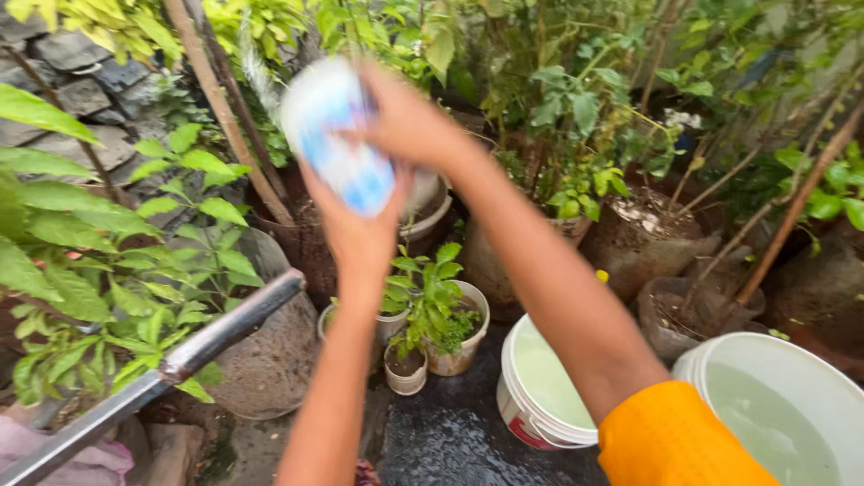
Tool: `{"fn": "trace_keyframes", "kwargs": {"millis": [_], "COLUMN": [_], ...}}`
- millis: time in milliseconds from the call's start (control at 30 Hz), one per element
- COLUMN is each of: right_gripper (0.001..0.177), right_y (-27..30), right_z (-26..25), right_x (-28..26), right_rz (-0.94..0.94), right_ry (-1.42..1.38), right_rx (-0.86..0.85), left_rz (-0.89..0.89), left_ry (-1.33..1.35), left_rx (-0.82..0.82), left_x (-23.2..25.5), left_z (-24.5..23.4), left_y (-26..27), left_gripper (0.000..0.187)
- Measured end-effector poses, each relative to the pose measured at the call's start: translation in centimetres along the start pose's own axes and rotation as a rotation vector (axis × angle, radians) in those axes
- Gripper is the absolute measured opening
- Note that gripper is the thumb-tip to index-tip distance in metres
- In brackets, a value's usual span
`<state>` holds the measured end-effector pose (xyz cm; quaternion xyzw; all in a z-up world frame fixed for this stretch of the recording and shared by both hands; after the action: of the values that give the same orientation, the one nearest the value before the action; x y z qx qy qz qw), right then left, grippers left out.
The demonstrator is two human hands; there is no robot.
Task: The person rinses a plastic container by repeatedly dipping it into buckets of water and filling it with water from a pipe, pouring the water out between each rinse.
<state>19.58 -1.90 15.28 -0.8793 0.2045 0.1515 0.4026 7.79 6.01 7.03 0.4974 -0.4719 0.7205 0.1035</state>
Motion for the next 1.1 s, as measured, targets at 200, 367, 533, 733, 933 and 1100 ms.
{"fn": "trace_keyframes", "kwargs": {"millis": [200, 367, 533, 733, 933, 1100], "right_gripper": [0.107, 0.108, 0.110, 0.102, 0.112, 0.085], "right_y": [19.1, 32.3, 43.6, 56.0, 69.8, 77.7], "right_z": [6.9, -2.0, -15.5, -25.1, -21.4, -15.8], "right_x": [7.5, 6.4, 2.5, 2.1, 11.6, 17.0], "right_rz": [0.396, 0.559, 0.718, 0.807, 1.201, 1.277], "right_ry": [-0.037, 0.129, 0.487, 0.968, 0.929, 0.937], "right_rx": [-0.052, 0.153, 0.401, 0.351, 0.041, -0.412], "left_rz": [-0.380, -0.216, -0.075, 0.000, -0.037, -0.123], "left_ry": [-0.131, -0.207, -0.052, -0.055, 0.024, -0.050], "left_rx": [-0.213, -0.538, -0.998, -1.230, -1.264, -1.320], "left_x": [-10.9, -7.5, -1.3, 3.4, 3.4, 2.0], "left_z": [1.4, 7.2, 15.1, 21.9, 26.6, 28.7], "left_y": [15.8, 23.6, 29.9, 36.3, 42.5, 46.0], "left_gripper": [0.131, 0.125, 0.120, 0.106, 0.099, 0.094]}}
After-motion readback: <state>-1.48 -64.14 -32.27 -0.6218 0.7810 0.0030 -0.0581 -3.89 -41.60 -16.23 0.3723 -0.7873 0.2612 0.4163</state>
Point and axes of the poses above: each hand's wrist, its own y-axis away from the middle knuckle, its own z-axis out of the palm, x = y × z, the point moved 8 cm from there along -y, towards the middle knuckle, and after that the axes turned 8 degrees about -z, right-handed, at the moved point
